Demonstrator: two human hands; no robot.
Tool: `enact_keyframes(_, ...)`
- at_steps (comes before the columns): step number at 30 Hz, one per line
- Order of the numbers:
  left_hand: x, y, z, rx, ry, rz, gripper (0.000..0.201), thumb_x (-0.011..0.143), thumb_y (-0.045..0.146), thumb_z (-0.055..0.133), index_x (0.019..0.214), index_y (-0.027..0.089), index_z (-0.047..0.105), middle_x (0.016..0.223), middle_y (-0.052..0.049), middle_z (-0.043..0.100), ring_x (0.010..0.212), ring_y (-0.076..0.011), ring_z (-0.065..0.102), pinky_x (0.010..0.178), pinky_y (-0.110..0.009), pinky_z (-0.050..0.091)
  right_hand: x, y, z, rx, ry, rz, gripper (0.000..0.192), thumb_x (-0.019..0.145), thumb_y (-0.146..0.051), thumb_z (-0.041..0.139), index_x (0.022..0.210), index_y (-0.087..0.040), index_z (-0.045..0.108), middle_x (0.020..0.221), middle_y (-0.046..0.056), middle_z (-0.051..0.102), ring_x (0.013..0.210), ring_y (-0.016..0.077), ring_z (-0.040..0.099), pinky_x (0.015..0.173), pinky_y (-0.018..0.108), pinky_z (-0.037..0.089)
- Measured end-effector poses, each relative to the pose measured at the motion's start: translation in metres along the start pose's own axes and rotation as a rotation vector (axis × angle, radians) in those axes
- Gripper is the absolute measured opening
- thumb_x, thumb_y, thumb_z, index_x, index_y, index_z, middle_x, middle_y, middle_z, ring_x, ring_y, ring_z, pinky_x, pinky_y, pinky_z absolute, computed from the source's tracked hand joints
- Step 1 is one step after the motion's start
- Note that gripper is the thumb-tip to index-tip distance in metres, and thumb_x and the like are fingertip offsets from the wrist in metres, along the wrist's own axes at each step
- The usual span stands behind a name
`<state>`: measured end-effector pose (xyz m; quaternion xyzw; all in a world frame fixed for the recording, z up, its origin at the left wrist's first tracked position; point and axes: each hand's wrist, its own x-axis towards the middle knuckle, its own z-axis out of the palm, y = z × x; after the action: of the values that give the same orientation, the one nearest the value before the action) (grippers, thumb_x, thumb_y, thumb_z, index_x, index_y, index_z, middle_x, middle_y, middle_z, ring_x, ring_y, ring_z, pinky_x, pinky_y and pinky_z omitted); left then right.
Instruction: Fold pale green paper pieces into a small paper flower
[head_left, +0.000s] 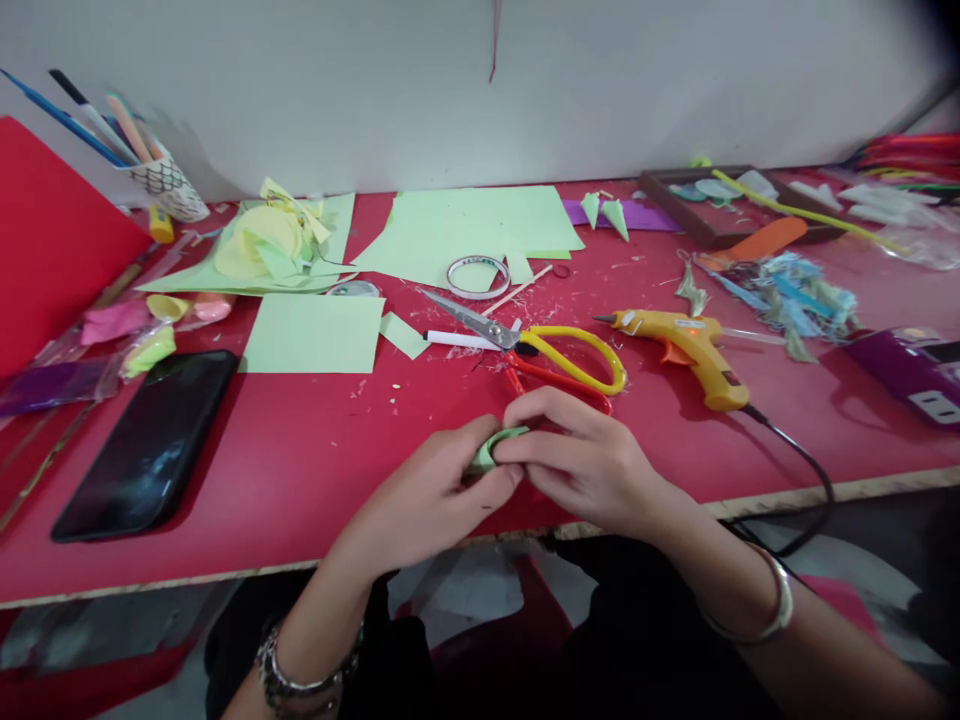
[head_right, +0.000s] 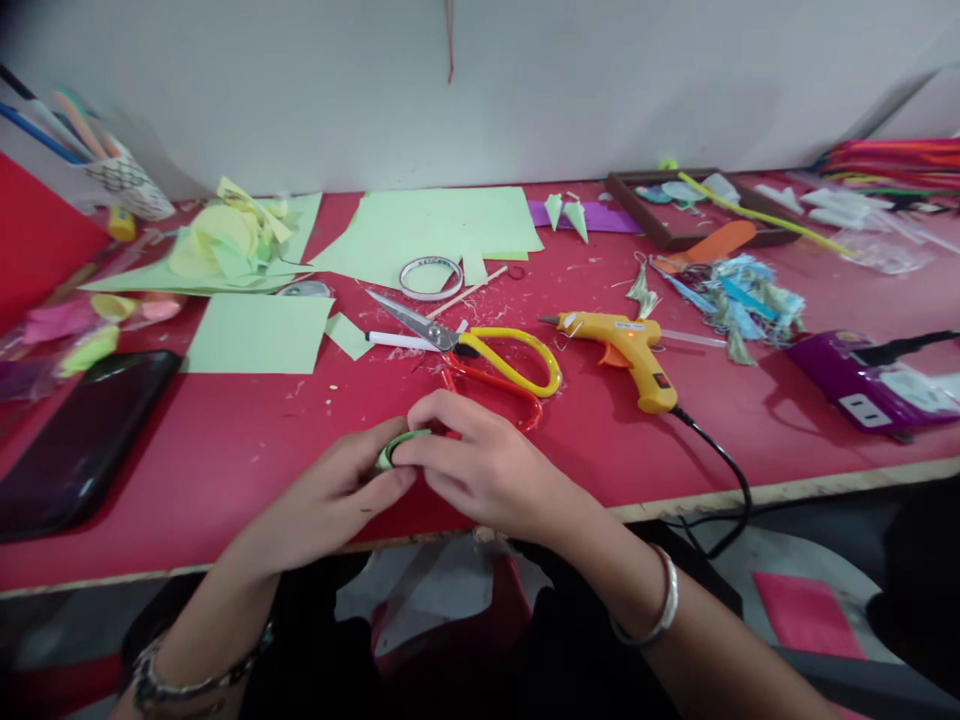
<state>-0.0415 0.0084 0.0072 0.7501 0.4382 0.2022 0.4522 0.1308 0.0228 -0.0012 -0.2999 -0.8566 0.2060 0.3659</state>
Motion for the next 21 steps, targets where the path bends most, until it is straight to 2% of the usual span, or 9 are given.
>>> enact_keyframes(2, -0.0012, -0.0010, 0.0003, 0.038, 0.036, 0.021, 0.018, 0.088, 0.031, 0.032, 0.085, 0.019, 0.046, 0.073, 0.002, 0.053, 0.066, -0.0112, 0.049, 0.057, -0.022, 0.037, 0.0006, 0.0015, 0.0005, 0.027, 0.009, -0.012, 0.016, 0.079, -0.014, 0.047, 0.085, -0.022, 0.060, 0.089, 0.004, 0.055, 0.079, 0.0130, 0.056, 0.069, 0.027, 0.049)
enact_keyframes(4, -0.0014, -0.0025, 0.0014, 0.092, 0.071, 0.031, 0.020, 0.089, 0.031, 0.030, 0.085, 0.019, 0.046, 0.075, 0.001, 0.053, 0.067, -0.0118, 0.050, 0.057, -0.023, 0.037, 0.0015, 0.0014, 0.0017, 0.093, 0.043, 0.037, 0.012, 0.079, -0.016, 0.050, 0.084, -0.019, 0.059, 0.086, 0.004, 0.055, 0.077, 0.0127, 0.056, 0.068, 0.027, 0.050)
enact_keyframes(7, -0.0004, -0.0036, 0.0033, 0.138, 0.113, 0.015, 0.021, 0.089, 0.031, 0.029, 0.087, 0.018, 0.045, 0.077, -0.001, 0.054, 0.068, -0.0128, 0.050, 0.057, -0.024, 0.036, 0.0024, -0.0002, 0.0045, 0.247, 0.127, 0.181, 0.009, 0.077, -0.018, 0.055, 0.086, -0.019, 0.056, 0.080, 0.002, 0.057, 0.072, 0.0111, 0.057, 0.063, 0.023, 0.050)
enact_keyframes(11, 0.0009, -0.0014, 0.0042, 0.145, 0.122, -0.012, 0.017, 0.087, 0.032, 0.033, 0.082, 0.019, 0.042, 0.071, 0.002, 0.051, 0.061, -0.0112, 0.047, 0.052, -0.023, 0.034, 0.0026, -0.0020, 0.0065, 0.399, 0.134, 0.330, 0.012, 0.076, -0.020, 0.057, 0.088, -0.018, 0.055, 0.077, 0.001, 0.060, 0.070, 0.0116, 0.059, 0.061, 0.022, 0.051)
enact_keyframes(14, 0.0016, 0.0000, 0.0050, 0.154, 0.110, -0.006, 0.015, 0.085, 0.032, 0.038, 0.078, 0.019, 0.039, 0.068, 0.004, 0.049, 0.057, -0.0102, 0.046, 0.050, -0.022, 0.033, 0.0030, -0.0036, 0.0059, 0.425, 0.136, 0.372, 0.009, 0.076, -0.021, 0.058, 0.084, -0.017, 0.057, 0.077, 0.002, 0.061, 0.070, 0.0127, 0.059, 0.060, 0.023, 0.050)
enact_keyframes(17, 0.0025, -0.0008, 0.0060, 0.165, 0.100, 0.013, 0.010, 0.085, 0.029, 0.039, 0.083, 0.019, 0.041, 0.073, 0.003, 0.051, 0.061, -0.0110, 0.048, 0.053, -0.022, 0.034, 0.0039, -0.0055, 0.0052, 0.400, 0.136, 0.398, 0.009, 0.075, -0.021, 0.060, 0.082, -0.017, 0.059, 0.077, 0.002, 0.061, 0.069, 0.0125, 0.059, 0.060, 0.023, 0.050)
enact_keyframes(21, 0.0035, -0.0035, 0.0068, 0.164, 0.124, 0.012, 0.008, 0.085, 0.026, 0.038, 0.084, 0.019, 0.041, 0.075, 0.001, 0.052, 0.064, -0.0120, 0.050, 0.055, -0.023, 0.036, 0.0050, -0.0062, 0.0059, 0.399, 0.130, 0.387, 0.009, 0.075, -0.016, 0.057, 0.083, -0.018, 0.059, 0.078, 0.002, 0.060, 0.071, 0.0124, 0.058, 0.062, 0.024, 0.050)
